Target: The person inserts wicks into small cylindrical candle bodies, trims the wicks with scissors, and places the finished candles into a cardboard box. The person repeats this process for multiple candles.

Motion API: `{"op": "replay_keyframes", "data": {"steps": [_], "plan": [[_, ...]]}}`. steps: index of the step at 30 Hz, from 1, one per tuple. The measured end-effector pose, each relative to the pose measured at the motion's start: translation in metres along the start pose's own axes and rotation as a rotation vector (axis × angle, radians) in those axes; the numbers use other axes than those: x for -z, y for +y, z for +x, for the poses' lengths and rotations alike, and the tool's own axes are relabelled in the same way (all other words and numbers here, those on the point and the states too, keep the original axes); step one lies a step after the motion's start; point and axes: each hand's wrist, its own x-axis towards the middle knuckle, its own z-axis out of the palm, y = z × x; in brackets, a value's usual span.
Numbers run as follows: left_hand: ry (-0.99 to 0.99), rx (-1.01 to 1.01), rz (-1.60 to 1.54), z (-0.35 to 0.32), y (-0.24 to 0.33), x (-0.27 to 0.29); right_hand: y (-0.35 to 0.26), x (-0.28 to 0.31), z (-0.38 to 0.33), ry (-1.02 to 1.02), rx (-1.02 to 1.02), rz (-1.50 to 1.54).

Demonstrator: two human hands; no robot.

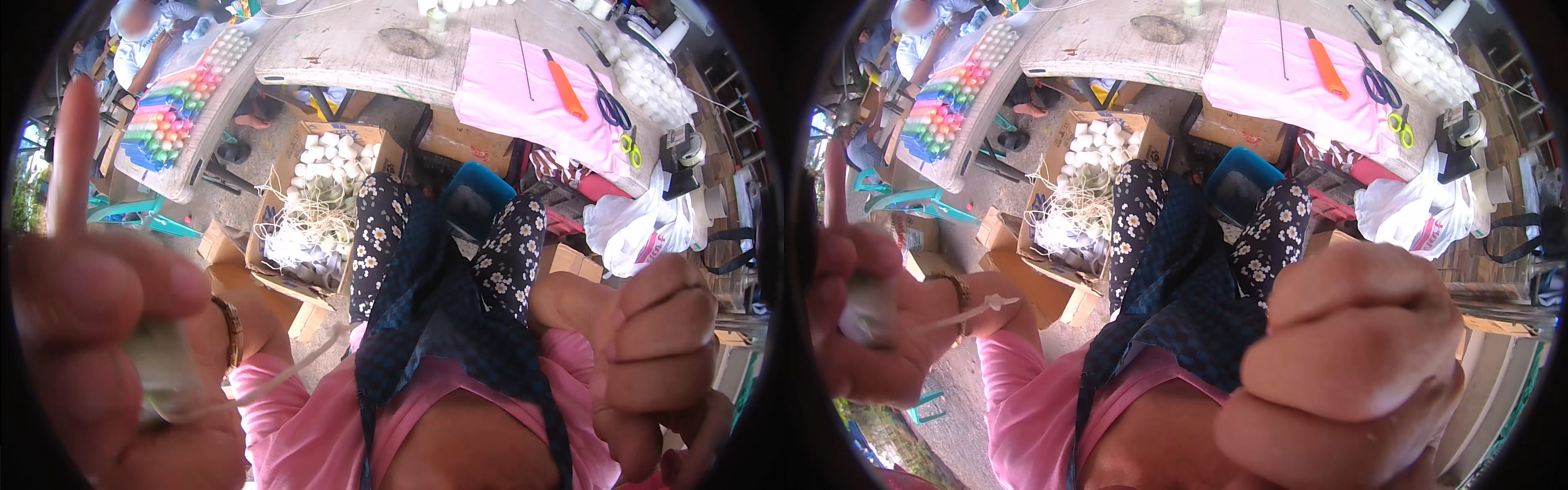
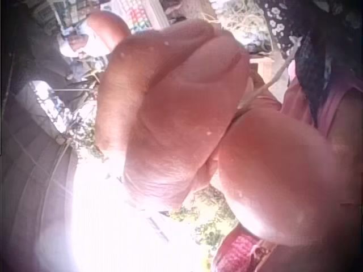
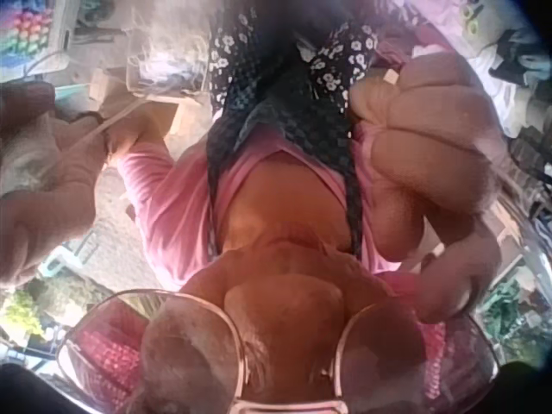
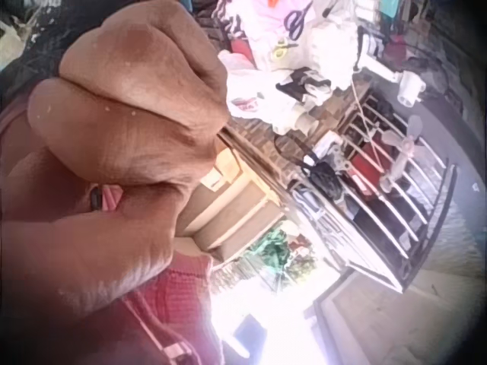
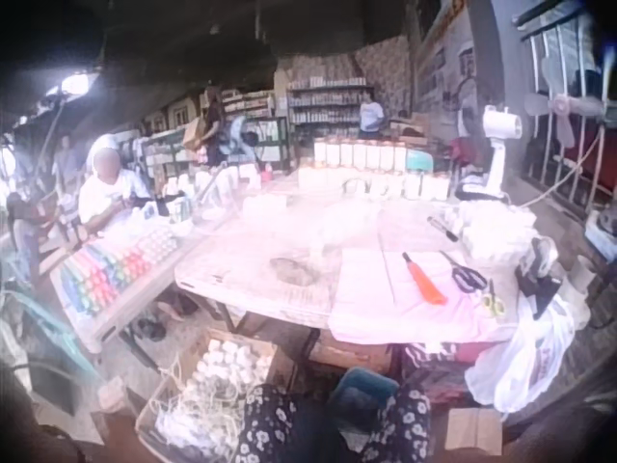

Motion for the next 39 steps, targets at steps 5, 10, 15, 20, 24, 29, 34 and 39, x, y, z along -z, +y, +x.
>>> {"op": "replay_keyframes", "data": {"steps": [5, 10, 15, 20, 24, 29, 34, 39], "plan": [[0.11, -0.103, -0.09, -0.009, 0.031, 0.006, -0.011, 0.006, -0.015, 0.216, 0.128, -0.109], [0.104, -0.155, -0.109, -0.009, 0.038, 0.004, -0.005, 0.025, -0.017, 0.205, 0.216, -0.096], [0.094, -0.173, -0.131, -0.01, 0.041, 0.004, 0.011, 0.031, -0.02, 0.162, 0.249, -0.086], [0.093, -0.172, -0.175, -0.005, 0.037, 0.001, 0.018, 0.036, -0.021, 0.157, 0.237, -0.082], [0.113, -0.156, -0.197, -0.002, 0.035, -0.004, 0.019, 0.036, -0.026, 0.164, 0.225, -0.082], [0.174, -0.112, -0.228, -0.003, 0.02, -0.011, 0.026, 0.04, -0.025, 0.191, 0.238, -0.076], [0.313, 0.035, -0.309, -0.011, 0.003, -0.023, 0.042, 0.045, -0.026, 0.264, 0.245, -0.038], [0.528, 0.401, -0.569, -0.032, -0.034, -0.062, 0.079, 0.014, -0.03, 0.42, 0.064, 0.03]]}}
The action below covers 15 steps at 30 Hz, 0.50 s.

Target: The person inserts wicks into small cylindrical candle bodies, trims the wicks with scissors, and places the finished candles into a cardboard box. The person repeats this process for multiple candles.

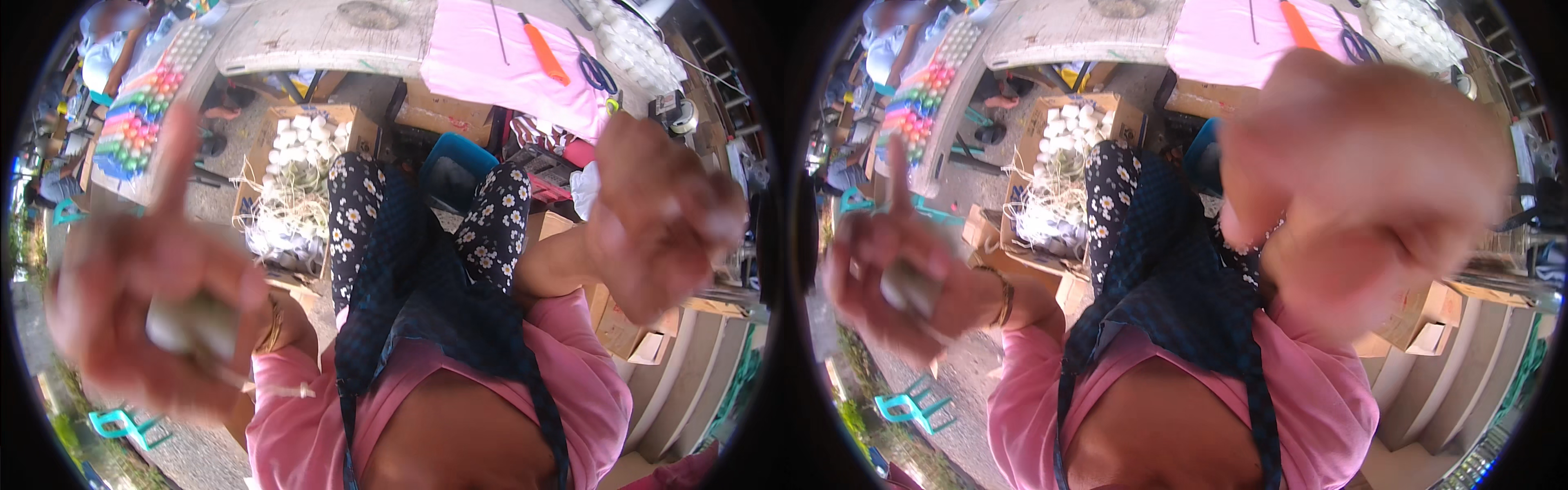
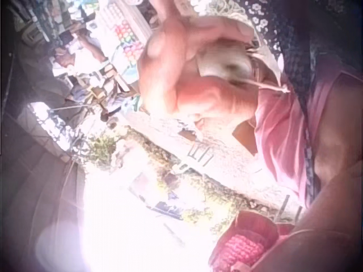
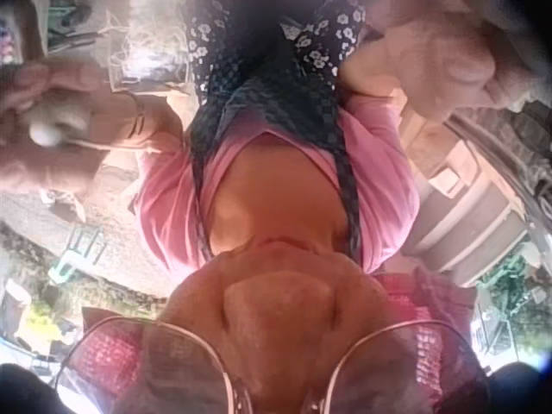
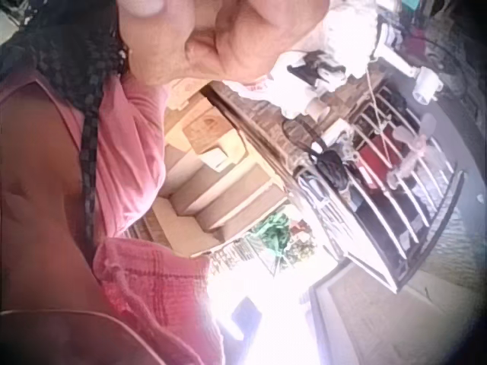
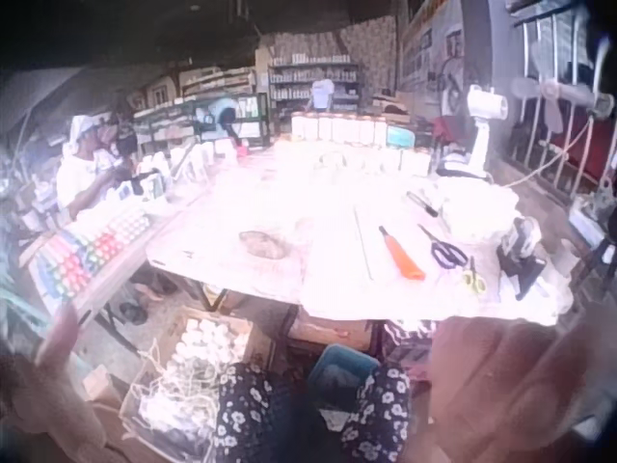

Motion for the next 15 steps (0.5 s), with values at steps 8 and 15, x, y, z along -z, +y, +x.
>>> {"op": "replay_keyframes", "data": {"steps": [8, 15], "plan": [[0.355, 0.401, -0.242, -0.016, -0.06, -0.045, 0.076, -0.092, -0.068, -0.088, -0.927, 0.262], [0.203, 0.61, -0.526, -0.032, -0.074, -0.038, 0.087, -0.087, -0.072, -0.043, -1.026, 0.465]]}}
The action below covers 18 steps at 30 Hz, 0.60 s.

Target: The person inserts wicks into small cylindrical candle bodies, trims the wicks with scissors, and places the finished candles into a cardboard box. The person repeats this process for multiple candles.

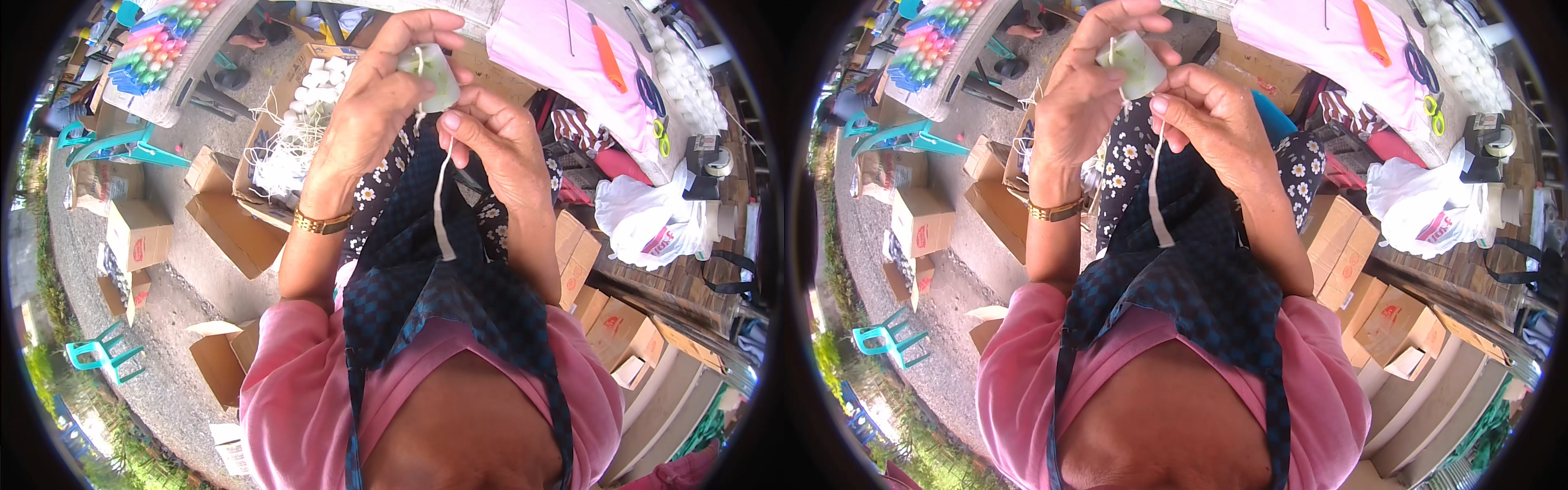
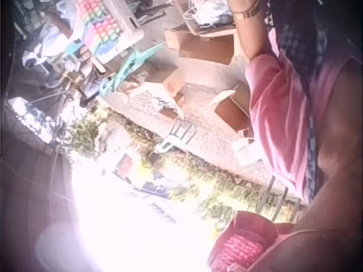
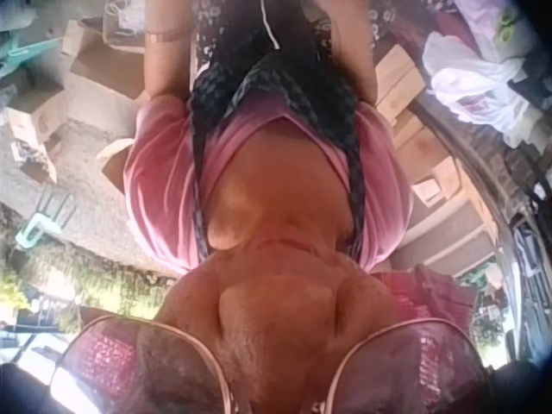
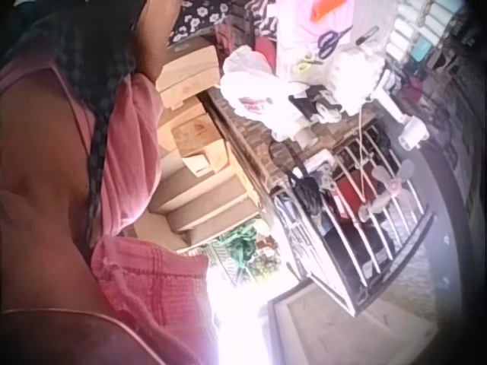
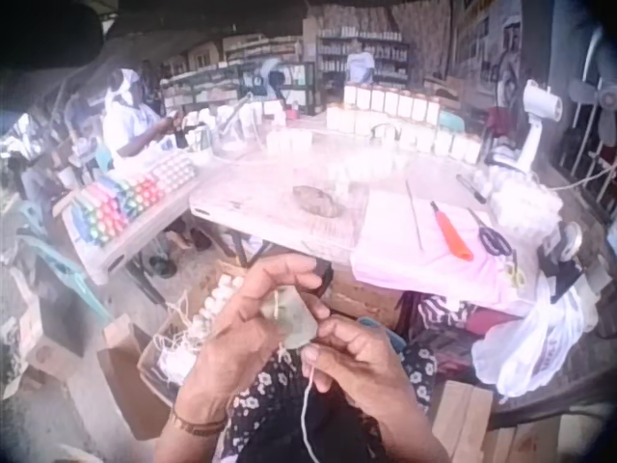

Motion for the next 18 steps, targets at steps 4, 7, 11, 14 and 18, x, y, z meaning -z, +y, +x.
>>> {"op": "replay_keyframes", "data": {"steps": [4, 7, 11, 14, 18], "plan": [[-0.079, 0.097, 0.01, -0.002, -0.001, 0.015, 0.009, 0.008, 0.0, 0.008, 0.074, -0.196], [-0.006, 0.118, -0.018, -0.003, -0.006, 0.016, 0.01, 0.011, -0.001, 0.232, 0.205, -0.502], [0.04, 0.031, 0.007, 0.006, -0.013, 0.008, 0.014, 0.013, -0.002, -0.038, 0.018, -0.29], [-0.033, 0.097, 0.142, 0.003, -0.017, 0.01, 0.008, 0.016, -0.007, -0.009, 0.039, -0.135], [-0.062, 0.167, 0.326, -0.006, -0.015, 0.006, -0.001, 0.031, -0.011, -0.044, 0.092, -0.12]]}}
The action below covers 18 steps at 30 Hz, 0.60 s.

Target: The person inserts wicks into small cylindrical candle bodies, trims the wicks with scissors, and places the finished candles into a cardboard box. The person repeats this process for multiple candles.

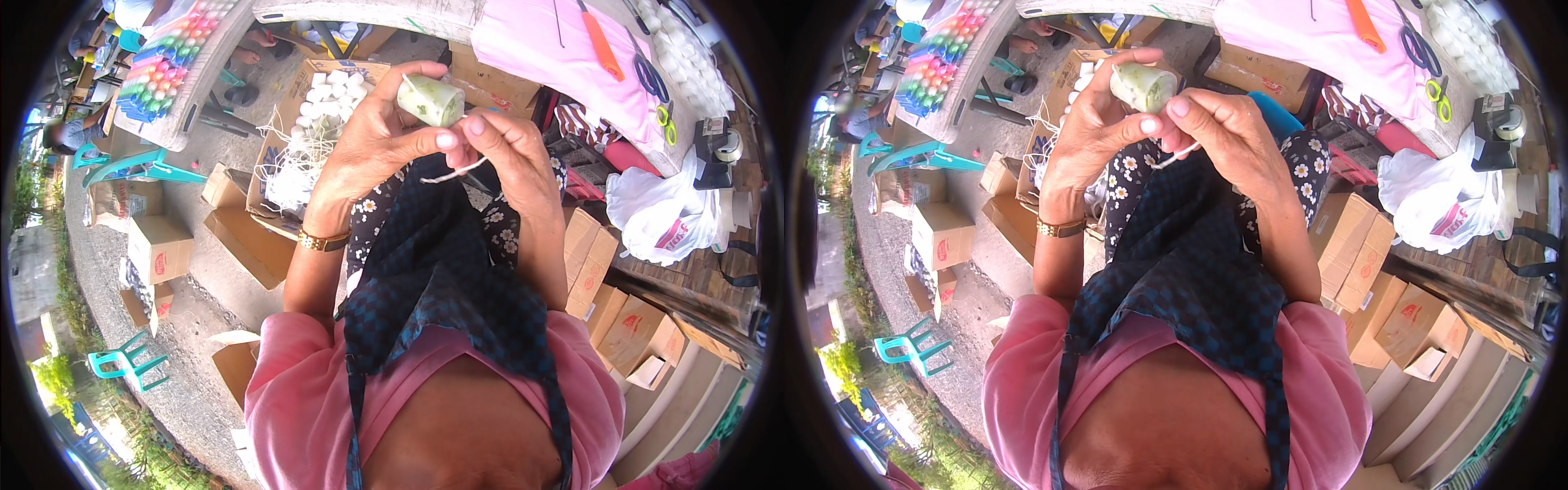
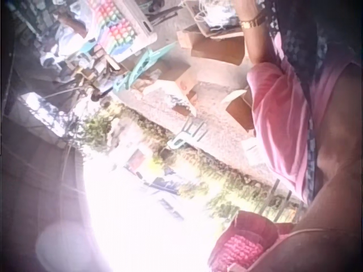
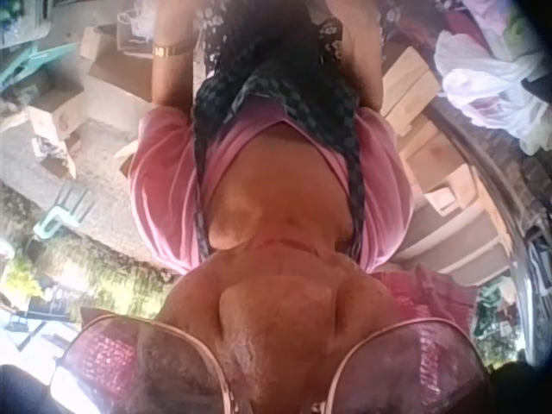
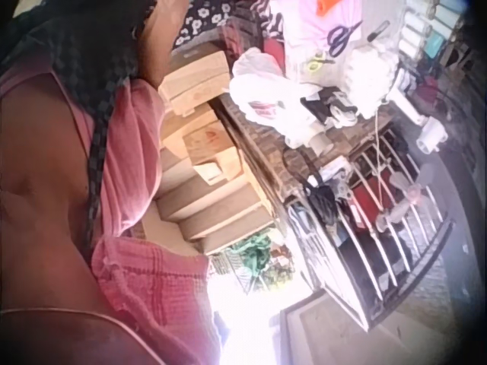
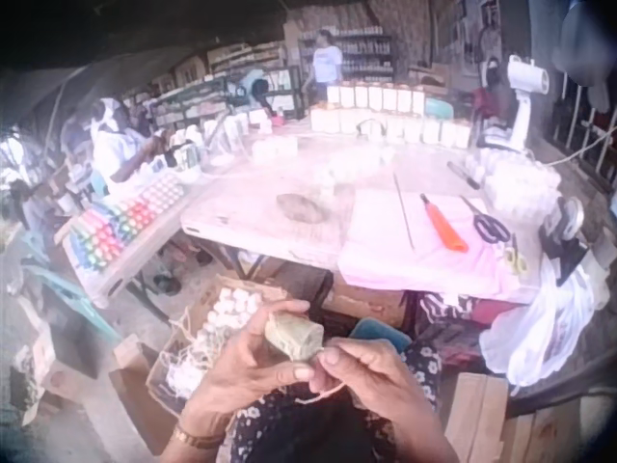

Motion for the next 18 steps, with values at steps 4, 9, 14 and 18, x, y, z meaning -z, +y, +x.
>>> {"op": "replay_keyframes", "data": {"steps": [4, 9, 14, 18], "plan": [[0.007, 0.038, -0.008, -0.001, -0.003, 0.003, 0.006, 0.008, -0.004, 0.041, 0.049, 0.087], [-0.062, 0.061, -0.402, -0.001, 0.0, -0.003, 0.017, 0.028, 0.004, 0.043, 0.263, 0.623], [-0.243, 0.198, -0.641, -0.006, -0.022, -0.001, 0.023, 0.025, 0.011, -0.214, 0.337, 1.181], [-0.435, 0.189, -0.892, -0.017, -0.02, -0.005, 0.011, 0.002, 0.011, -0.154, 0.268, 1.236]]}}
